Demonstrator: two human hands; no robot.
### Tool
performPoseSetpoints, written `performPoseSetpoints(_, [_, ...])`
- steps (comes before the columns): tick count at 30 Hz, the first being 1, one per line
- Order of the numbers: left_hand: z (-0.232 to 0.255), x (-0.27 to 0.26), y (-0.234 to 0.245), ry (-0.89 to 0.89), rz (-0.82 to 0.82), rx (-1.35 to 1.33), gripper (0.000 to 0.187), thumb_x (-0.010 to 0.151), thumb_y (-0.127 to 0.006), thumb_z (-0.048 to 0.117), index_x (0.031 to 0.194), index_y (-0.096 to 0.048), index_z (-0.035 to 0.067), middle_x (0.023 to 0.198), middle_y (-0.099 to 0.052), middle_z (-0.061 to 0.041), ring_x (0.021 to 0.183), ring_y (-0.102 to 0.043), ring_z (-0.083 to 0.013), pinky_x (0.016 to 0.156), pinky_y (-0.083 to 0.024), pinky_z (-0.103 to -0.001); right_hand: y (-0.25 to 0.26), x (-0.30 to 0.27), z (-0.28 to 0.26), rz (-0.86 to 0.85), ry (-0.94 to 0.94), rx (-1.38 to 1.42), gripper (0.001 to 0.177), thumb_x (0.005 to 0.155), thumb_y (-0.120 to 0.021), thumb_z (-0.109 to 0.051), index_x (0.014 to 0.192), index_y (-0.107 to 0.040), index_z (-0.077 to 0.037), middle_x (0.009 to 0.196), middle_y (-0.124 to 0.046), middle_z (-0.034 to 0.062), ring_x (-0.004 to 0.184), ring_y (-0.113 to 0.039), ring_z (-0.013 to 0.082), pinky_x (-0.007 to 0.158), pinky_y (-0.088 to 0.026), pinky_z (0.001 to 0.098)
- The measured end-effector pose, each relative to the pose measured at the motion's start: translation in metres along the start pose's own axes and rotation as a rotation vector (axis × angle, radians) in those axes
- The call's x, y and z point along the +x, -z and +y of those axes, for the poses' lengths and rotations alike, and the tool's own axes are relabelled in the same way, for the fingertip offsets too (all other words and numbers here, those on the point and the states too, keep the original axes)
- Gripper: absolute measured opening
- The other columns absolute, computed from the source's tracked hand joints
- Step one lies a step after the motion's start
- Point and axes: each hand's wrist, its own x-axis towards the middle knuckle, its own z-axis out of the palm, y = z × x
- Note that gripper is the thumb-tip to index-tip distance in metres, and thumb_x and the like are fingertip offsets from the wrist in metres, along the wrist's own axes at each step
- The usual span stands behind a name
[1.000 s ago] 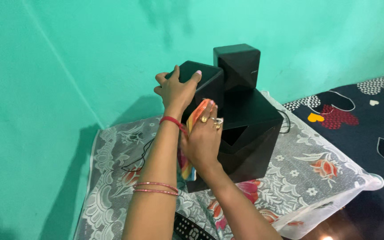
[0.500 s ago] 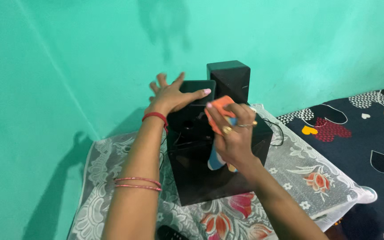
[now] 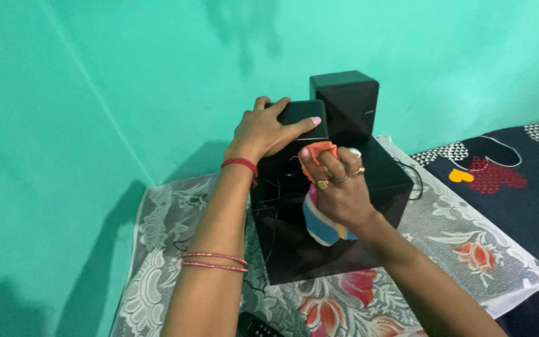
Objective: The person wipes the surfaces of two black speakers and a central subwoofer with a multicolored cloth, then wipes a remote control. The person places the remote between the speakers on the subwoofer.
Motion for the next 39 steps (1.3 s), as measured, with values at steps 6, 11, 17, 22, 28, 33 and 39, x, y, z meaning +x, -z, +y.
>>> performPoseSetpoints(6, [0.001,-0.003,0.001,0.027,0.007,-0.009,0.109,0.064,-0.058,0.087,0.148,-0.052,0.018,0.154,-0.04,-0.016,0.133,-0.049,-0.0454,0.096,-0.052,-0.059,0.003,-0.004,0.0,-0.026,-0.038,0.08,0.061,0.083,-0.07,0.0,0.142,-0.062,-0.011,0.129,-0.05,0.0059,0.117,-0.049,0.032,0.094,-0.048,0.0462])
performPoseSetpoints(11, [0.002,-0.002,-0.001,0.053,0.004,0.006,0.114,0.063,-0.057,0.09,0.15,-0.05,0.016,0.154,-0.039,-0.021,0.135,-0.046,-0.0485,0.093,-0.055,-0.06,0.011,-0.004,-0.004,-0.065,-0.062,0.16,0.055,0.079,-0.071,-0.003,0.134,-0.069,-0.011,0.123,-0.056,0.0074,0.113,-0.055,0.0342,0.088,-0.052,0.0442])
performPoseSetpoints(17, [0.005,-0.005,0.007,0.081,-0.025,0.015,0.131,0.061,-0.062,0.095,0.154,-0.038,0.006,0.156,-0.023,-0.033,0.143,-0.018,-0.0607,0.1,-0.034,-0.076,0.033,0.007,0.008,-0.296,-0.076,0.337,0.048,0.067,-0.071,0.001,0.111,-0.078,-0.016,0.109,-0.065,0.0035,0.1,-0.064,0.0281,0.079,-0.055,0.0395])
performPoseSetpoints(22, [0.008,-0.01,0.001,0.078,0.042,0.012,0.132,0.058,-0.059,0.096,0.151,-0.041,0.005,0.157,-0.024,-0.032,0.149,-0.017,-0.0477,0.106,-0.008,-0.087,0.029,0.007,-0.007,-0.144,-0.208,0.371,0.04,0.076,-0.077,0.001,0.114,-0.076,-0.011,0.11,-0.066,0.0045,0.097,-0.065,0.0258,0.078,-0.054,0.0381])
performPoseSetpoints(28, [0.007,-0.01,-0.004,0.086,0.084,0.052,0.128,0.06,-0.06,0.095,0.147,-0.047,0.002,0.152,-0.029,-0.033,0.145,-0.021,-0.0514,0.104,-0.018,-0.084,0.02,0.009,-0.01,-0.216,-0.152,0.349,0.042,0.071,-0.075,0.002,0.11,-0.077,-0.011,0.106,-0.065,0.0032,0.094,-0.065,0.027,0.076,-0.054,0.04])
performPoseSetpoints(33, [0.002,-0.004,-0.004,0.166,0.099,-0.029,0.117,0.062,-0.065,0.088,0.147,-0.05,0.009,0.154,-0.027,-0.027,0.146,-0.017,-0.0488,0.104,-0.012,-0.089,0.024,0.023,0.008,-0.426,-0.07,0.477,0.032,0.071,-0.076,0.002,0.101,-0.079,-0.012,0.104,-0.066,0.0055,0.091,-0.064,0.0293,0.077,-0.053,0.0436])
performPoseSetpoints(39, [-0.029,0.014,-0.023,0.2,0.399,-0.513,0.086,0.065,-0.085,0.05,0.135,-0.064,0.006,0.142,-0.051,-0.017,0.132,-0.052,-0.0338,0.11,-0.046,-0.053,0.027,0.035,0.027,-0.18,-0.234,0.877,0.03,0.087,-0.068,0.007,0.113,-0.074,-0.008,0.117,-0.068,0.0086,0.111,-0.069,0.0265,0.093,-0.058,0.0404])
